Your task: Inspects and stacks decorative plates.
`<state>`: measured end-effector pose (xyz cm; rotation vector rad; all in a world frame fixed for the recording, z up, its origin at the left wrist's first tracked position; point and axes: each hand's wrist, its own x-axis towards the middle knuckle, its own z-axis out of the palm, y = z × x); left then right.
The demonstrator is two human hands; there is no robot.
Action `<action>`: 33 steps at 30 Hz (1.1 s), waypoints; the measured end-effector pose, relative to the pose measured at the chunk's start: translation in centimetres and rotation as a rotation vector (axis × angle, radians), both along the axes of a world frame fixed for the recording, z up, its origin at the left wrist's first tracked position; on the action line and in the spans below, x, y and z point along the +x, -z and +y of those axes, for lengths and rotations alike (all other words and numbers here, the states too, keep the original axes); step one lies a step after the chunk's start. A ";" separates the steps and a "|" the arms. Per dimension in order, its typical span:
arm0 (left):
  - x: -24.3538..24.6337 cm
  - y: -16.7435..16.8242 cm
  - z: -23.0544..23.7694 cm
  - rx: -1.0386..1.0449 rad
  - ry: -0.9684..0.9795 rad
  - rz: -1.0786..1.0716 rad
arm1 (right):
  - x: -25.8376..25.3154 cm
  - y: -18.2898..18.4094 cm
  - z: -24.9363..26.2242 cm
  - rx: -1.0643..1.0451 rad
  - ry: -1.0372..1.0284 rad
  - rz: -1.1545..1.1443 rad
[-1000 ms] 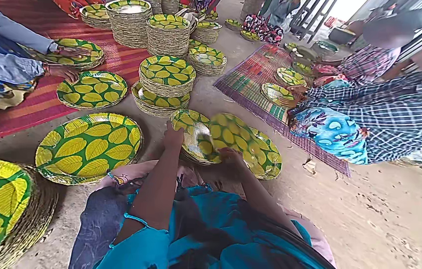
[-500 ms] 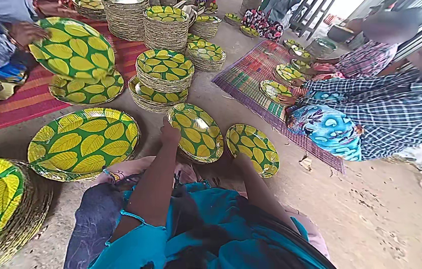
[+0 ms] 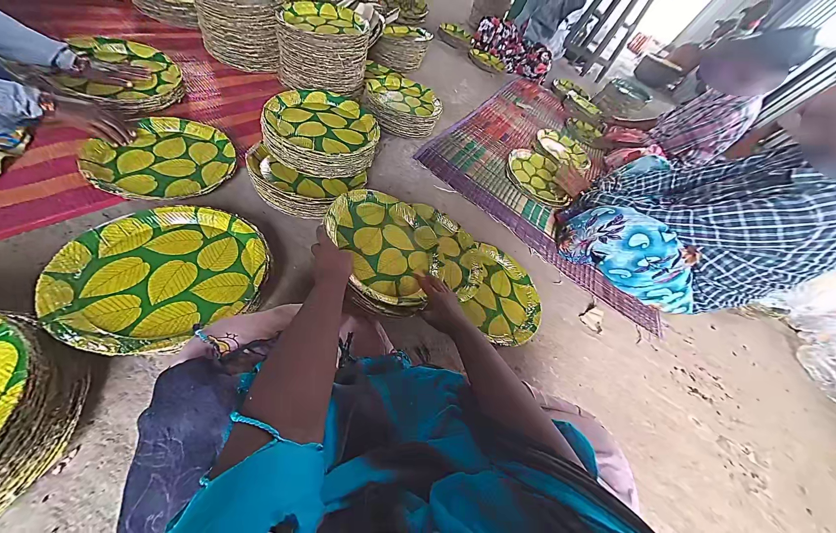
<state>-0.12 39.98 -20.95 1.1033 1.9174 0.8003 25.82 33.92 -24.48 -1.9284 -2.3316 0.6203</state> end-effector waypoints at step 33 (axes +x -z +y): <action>-0.2 -0.5 -0.4 -0.053 -0.040 -0.040 | 1.8 0.9 -1.3 -0.199 0.351 -0.264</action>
